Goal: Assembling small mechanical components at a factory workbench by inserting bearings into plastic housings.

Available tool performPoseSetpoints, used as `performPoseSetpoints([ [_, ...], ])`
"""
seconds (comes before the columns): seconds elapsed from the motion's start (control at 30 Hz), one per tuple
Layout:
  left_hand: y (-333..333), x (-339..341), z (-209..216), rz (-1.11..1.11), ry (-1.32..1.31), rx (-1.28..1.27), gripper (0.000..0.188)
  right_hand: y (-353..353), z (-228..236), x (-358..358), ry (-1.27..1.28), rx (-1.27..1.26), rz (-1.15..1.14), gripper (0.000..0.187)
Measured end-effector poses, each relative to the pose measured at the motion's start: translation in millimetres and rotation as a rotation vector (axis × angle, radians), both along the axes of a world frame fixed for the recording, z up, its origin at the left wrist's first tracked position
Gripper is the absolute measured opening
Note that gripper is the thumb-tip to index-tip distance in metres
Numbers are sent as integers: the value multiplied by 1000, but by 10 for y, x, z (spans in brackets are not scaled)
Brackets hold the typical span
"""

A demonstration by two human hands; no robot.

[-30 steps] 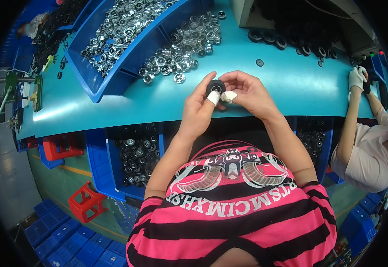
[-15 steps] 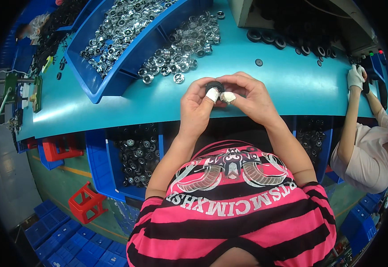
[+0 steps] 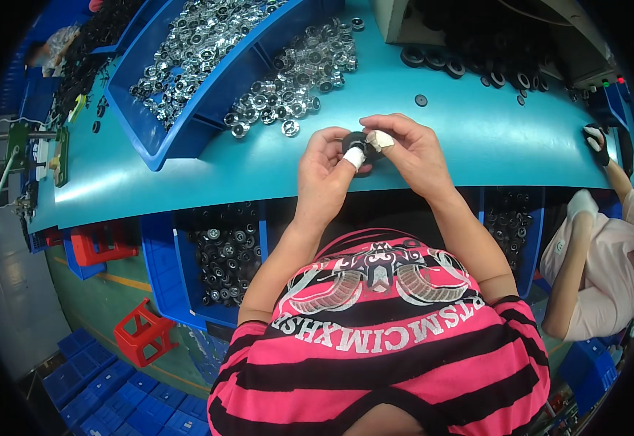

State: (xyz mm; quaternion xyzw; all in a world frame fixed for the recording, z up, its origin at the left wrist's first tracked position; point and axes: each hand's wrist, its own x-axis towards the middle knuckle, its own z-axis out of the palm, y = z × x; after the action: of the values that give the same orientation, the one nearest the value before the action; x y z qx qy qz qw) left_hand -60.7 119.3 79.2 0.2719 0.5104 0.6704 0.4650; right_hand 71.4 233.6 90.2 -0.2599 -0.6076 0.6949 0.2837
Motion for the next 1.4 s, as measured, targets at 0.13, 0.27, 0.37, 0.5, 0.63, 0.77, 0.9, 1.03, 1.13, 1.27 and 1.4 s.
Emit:
performPoseSetpoints([
  [0.13,18,40,73,32,-73,23,33,-20,-6,18,-106,127,17,25],
  [0.27,12,10,21,-9,-43,-26,31,-79,15,9,-66,198,6,23],
  [0.37,-13,14,2,17,1,-10,29,-153,79,-12,-20,140,-6,23],
  [0.5,12,7,-7,24,-51,-14,33,-97,19,-30,8,146,12,27],
  [0.63,21,36,-5,5,-134,46,48,-25,-67,-47,72,-44,23,31],
  [0.77,12,56,-22,-24,-102,54,60,26,-56,-9,24,-151,20,28],
  [0.9,-2,48,30,-57,-108,27,58,42,-102,12,-2,-220,37,26],
  [1.03,-25,51,-32,46,311,53,49,-6,-22,11,-78,-156,82,25],
  [1.13,-15,62,64,138,618,26,47,-21,-16,12,-60,-163,83,25],
  [1.27,-40,24,178,164,900,-93,45,-22,-43,31,-52,-182,131,25],
  [1.4,-44,55,200,200,889,-114,44,-20,-89,51,-122,-88,158,26],
])
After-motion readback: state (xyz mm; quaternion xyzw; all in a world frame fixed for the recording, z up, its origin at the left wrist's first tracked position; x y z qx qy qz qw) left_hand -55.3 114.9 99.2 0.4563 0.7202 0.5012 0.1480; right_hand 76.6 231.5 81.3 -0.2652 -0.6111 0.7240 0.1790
